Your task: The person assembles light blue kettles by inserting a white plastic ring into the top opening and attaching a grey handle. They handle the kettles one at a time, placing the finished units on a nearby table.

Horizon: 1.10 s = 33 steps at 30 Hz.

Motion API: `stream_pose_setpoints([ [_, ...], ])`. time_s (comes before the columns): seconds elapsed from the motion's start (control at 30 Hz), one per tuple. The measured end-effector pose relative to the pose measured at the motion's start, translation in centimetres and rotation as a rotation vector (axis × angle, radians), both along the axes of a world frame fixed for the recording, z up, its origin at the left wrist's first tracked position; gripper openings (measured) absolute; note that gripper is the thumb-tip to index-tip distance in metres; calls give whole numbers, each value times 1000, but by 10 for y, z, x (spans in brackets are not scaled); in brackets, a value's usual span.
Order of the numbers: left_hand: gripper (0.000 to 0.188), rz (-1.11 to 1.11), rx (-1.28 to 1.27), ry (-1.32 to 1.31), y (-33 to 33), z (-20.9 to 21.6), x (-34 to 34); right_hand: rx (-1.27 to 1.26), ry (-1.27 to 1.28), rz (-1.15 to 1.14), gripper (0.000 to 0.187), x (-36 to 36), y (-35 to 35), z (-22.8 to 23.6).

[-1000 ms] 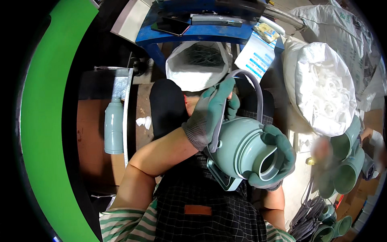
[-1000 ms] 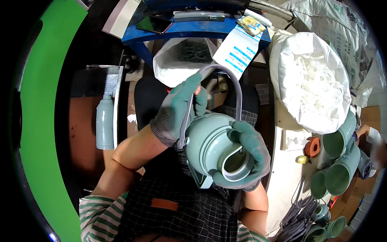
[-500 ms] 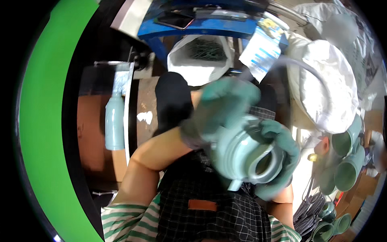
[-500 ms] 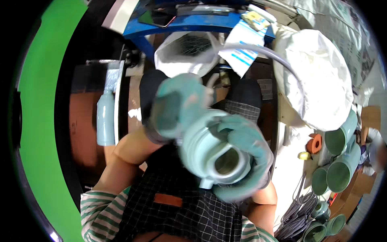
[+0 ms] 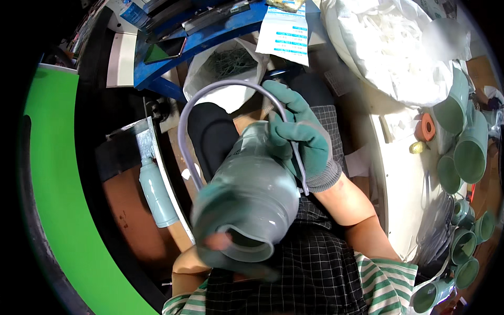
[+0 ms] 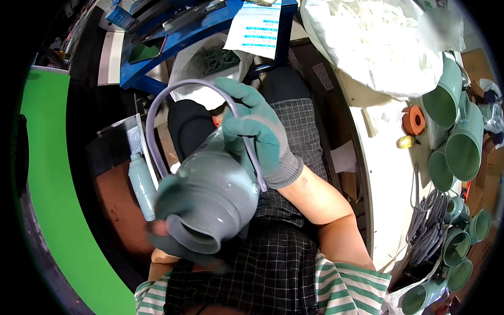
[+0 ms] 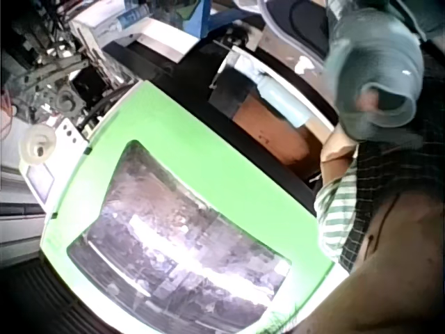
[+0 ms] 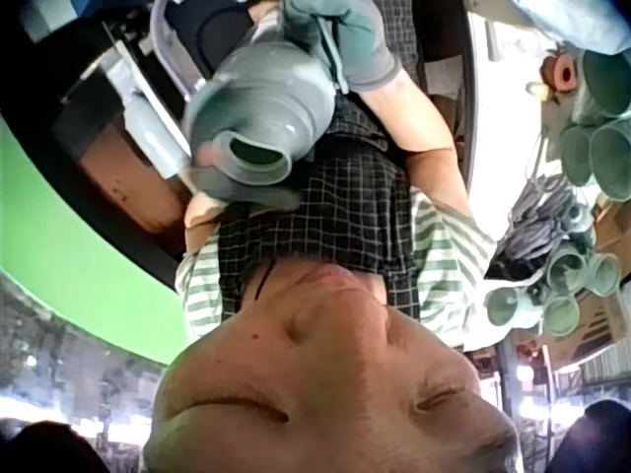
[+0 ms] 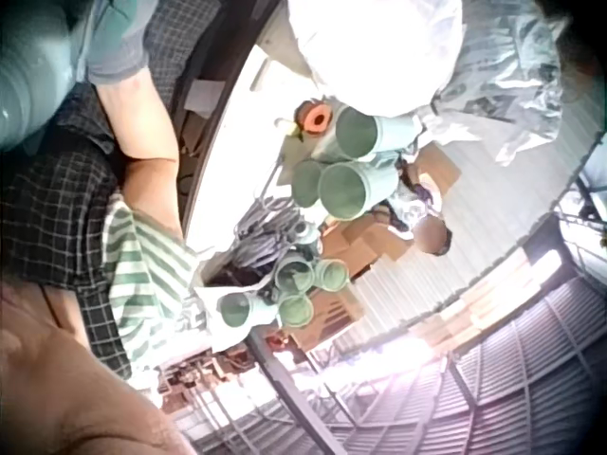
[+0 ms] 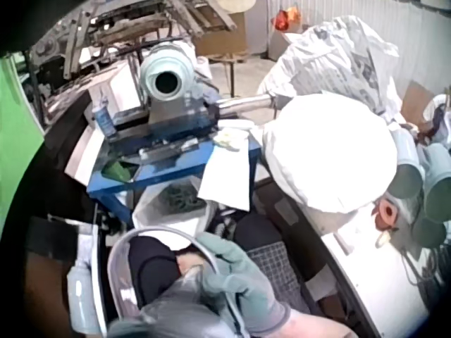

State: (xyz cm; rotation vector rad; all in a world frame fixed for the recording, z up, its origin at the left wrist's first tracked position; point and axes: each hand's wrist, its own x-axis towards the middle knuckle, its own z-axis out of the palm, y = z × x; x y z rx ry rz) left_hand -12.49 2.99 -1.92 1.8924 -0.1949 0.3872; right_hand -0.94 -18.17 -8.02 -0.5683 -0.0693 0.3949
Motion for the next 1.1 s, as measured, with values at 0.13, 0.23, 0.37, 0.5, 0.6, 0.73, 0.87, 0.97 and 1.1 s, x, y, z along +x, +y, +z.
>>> stream_pose_setpoints([
  [0.13,74,-354,299,-111,6,-4,-3,-117,127,1,40,8,7,8],
  [0.23,76,-480,396,-157,14,-12,1,-262,-146,-133,39,3,4,34],
  [0.37,76,-469,482,-183,18,-12,10,-366,-1040,-314,59,-10,-1,55],
  [0.5,76,-216,442,-318,32,-10,21,-840,-775,-689,87,-4,-18,41],
  [0.6,77,71,304,-538,36,16,45,-991,-335,-620,110,-9,-68,-32],
  [0.73,78,124,145,-765,23,49,89,-256,106,-159,60,-57,-115,-10],
  [0.87,80,53,131,-818,-4,58,108,-130,-163,-679,60,-61,-160,62],
  [0.97,80,30,151,-707,-3,18,114,-39,-509,-964,61,-18,-231,115],
  [1.1,71,-191,104,-407,-40,12,99,71,-534,-1194,57,107,-364,124],
])
